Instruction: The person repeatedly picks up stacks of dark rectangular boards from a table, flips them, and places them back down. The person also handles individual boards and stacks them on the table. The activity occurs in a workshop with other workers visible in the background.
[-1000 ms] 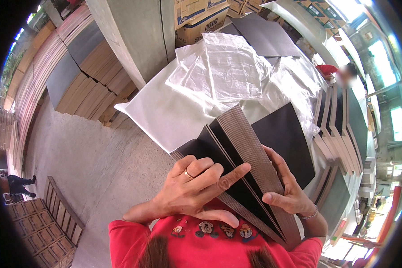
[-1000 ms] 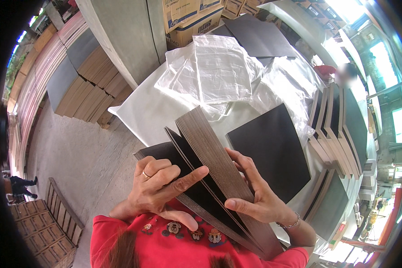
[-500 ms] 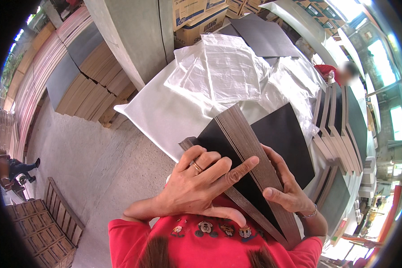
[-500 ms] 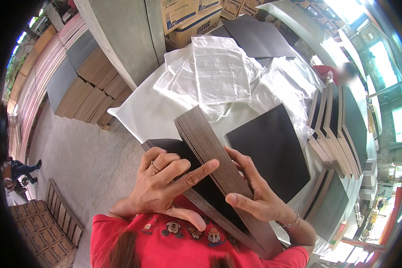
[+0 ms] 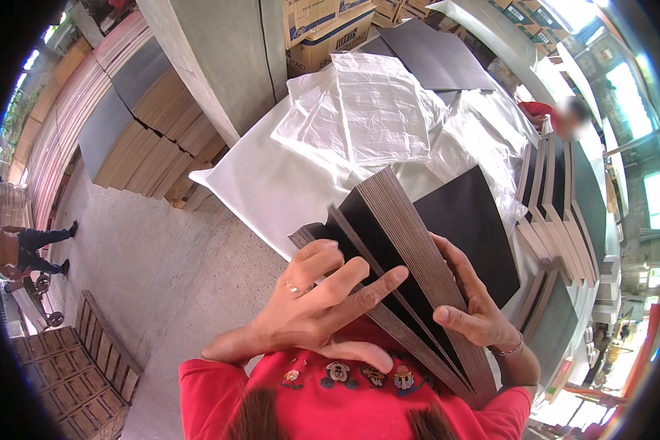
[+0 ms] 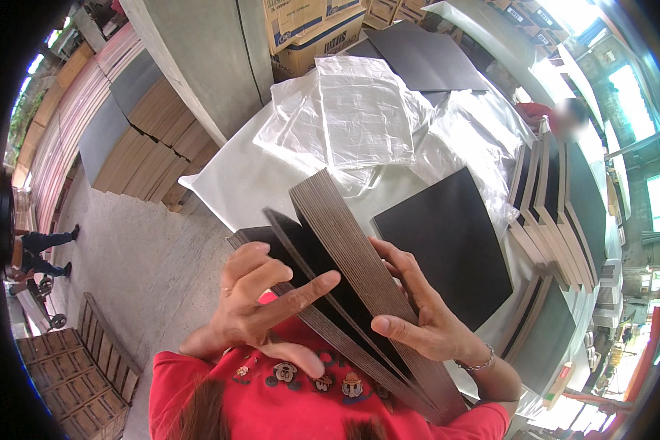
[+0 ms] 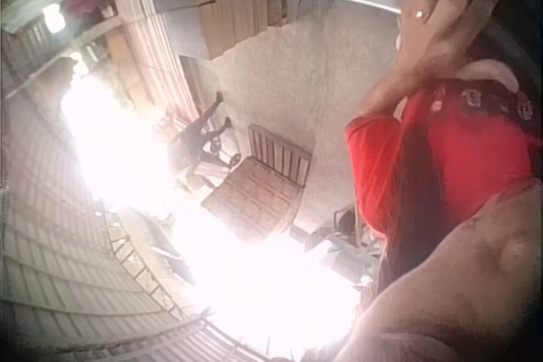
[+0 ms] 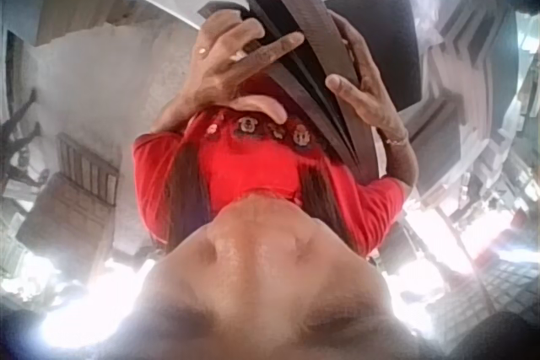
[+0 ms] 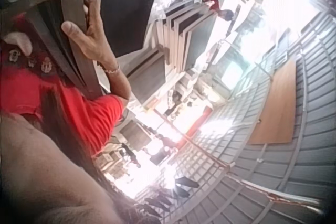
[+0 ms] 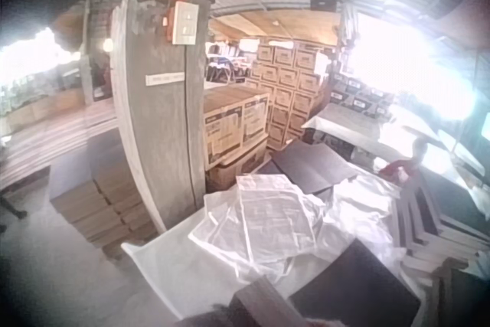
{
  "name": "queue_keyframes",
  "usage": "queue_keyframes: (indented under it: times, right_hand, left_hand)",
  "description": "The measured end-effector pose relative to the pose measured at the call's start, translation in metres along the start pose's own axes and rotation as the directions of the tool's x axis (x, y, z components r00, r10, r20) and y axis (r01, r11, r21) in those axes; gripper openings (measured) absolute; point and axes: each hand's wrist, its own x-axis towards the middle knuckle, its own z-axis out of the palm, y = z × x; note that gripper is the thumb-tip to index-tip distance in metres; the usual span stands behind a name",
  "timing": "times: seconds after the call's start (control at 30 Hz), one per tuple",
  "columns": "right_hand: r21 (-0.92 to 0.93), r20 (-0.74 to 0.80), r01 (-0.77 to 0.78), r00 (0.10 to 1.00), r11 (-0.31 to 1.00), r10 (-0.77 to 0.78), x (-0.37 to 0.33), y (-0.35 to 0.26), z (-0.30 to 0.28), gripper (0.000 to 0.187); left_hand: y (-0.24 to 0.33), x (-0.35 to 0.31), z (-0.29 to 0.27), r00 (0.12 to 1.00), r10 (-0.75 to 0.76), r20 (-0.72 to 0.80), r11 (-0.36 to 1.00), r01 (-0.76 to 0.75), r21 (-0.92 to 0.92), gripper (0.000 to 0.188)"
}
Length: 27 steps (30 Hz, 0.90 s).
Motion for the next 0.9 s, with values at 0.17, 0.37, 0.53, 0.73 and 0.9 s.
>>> queue_keyframes:
  times: [0.17, 0.37, 0.53, 0.73, 0.9]
  right_hand:
    - [-0.032, 0.004, 0.003, 1.000, 0.999, -0.003, 0.000, -0.002, -0.001, 0.083]
    - [-0.047, 0.002, -0.004, 1.000, 0.999, 0.004, 0.000, -0.002, -0.002, 0.082]
    - [-0.066, 0.003, 0.009, 1.000, 0.998, -0.009, 0.000, -0.002, -0.003, 0.083]
    - [-0.037, 0.002, 0.003, 1.000, 0.999, -0.003, 0.000, -0.001, -0.001, 0.083]
    - [-0.037, 0.006, 0.008, 1.000, 0.999, -0.007, 0.001, 0.000, -0.002, 0.083]
  left_hand:
    - [0.001, 0.003, 0.002, 0.998, 0.031, 0.051, 0.999, -0.032, 0.017, 0.091]
    - [0.005, 0.017, -0.001, 0.988, 0.025, 0.151, 0.997, -0.035, 0.062, 0.097]
    - [0.004, 0.013, -0.001, 0.992, 0.020, 0.127, 0.997, -0.029, 0.067, 0.096]
    - [0.006, 0.009, 0.003, 0.996, -0.002, 0.087, 0.998, -0.004, 0.066, 0.099]
    - [0.006, 0.007, 0.000, 0.996, -0.012, 0.084, 0.999, 0.008, 0.040, 0.095]
